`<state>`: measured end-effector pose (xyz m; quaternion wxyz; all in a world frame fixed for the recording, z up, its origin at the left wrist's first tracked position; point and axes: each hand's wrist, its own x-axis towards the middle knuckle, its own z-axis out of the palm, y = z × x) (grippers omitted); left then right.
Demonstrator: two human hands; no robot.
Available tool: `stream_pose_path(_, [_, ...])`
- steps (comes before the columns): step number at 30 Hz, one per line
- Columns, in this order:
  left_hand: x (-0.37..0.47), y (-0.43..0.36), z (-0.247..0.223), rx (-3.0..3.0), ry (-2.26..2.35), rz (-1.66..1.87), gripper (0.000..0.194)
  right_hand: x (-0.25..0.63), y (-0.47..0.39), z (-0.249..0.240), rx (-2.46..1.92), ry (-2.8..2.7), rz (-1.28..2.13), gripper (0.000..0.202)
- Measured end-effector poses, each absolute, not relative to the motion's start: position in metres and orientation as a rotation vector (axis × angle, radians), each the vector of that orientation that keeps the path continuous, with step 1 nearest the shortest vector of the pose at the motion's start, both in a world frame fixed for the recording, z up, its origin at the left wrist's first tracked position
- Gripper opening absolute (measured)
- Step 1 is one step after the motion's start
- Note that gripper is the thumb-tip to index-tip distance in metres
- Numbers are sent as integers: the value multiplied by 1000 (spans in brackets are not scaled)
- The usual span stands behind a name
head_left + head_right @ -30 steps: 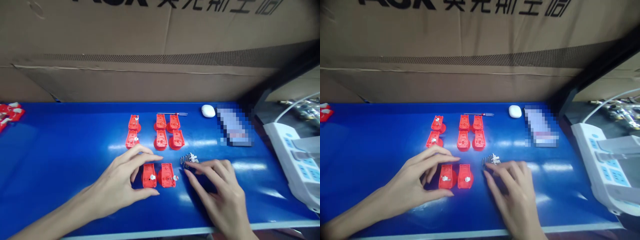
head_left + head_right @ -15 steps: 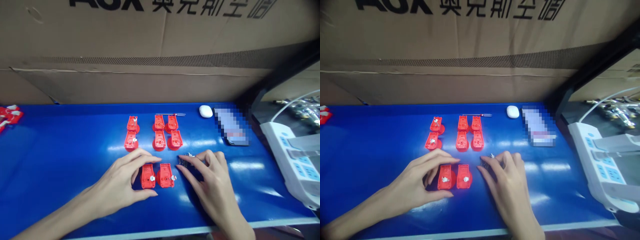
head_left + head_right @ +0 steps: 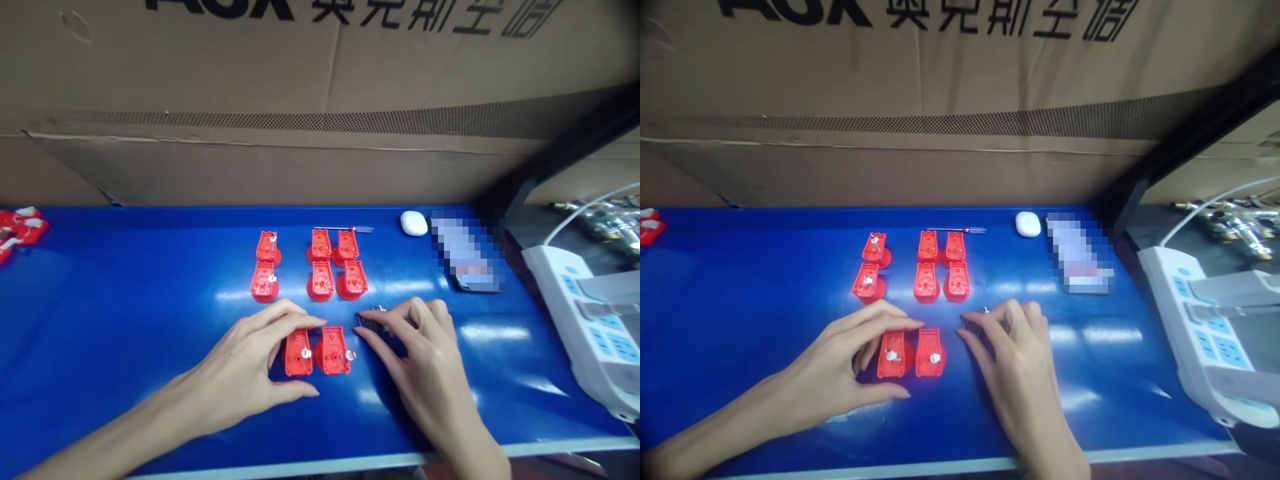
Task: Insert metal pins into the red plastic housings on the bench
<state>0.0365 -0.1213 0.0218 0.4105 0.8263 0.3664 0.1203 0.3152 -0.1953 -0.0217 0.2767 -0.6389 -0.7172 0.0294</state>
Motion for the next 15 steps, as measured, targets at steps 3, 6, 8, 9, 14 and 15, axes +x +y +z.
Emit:
stream_pose_path(3, [37,-121,22,2081,924,295,70,315,-197,-19,-1710,-1908,64,18])
stream_pose_path(6, [36,-121,23,2086,922,291,71,312,-200,-15,-1728,-1867,57,18])
stream_pose_path(8, [37,-120,23,2088,923,301,70,310,-202,-14,-1744,-1842,55,17])
stream_pose_path(9, [37,-120,23,2089,922,306,69,308,-202,-14,-1749,-1833,50,17])
stream_pose_path(14, [37,-121,23,2088,926,301,70,304,-203,-15,-1744,-1833,15,14])
stream_pose_path(15, [37,-121,23,2086,930,300,69,304,-203,-15,-1743,-1831,17,14])
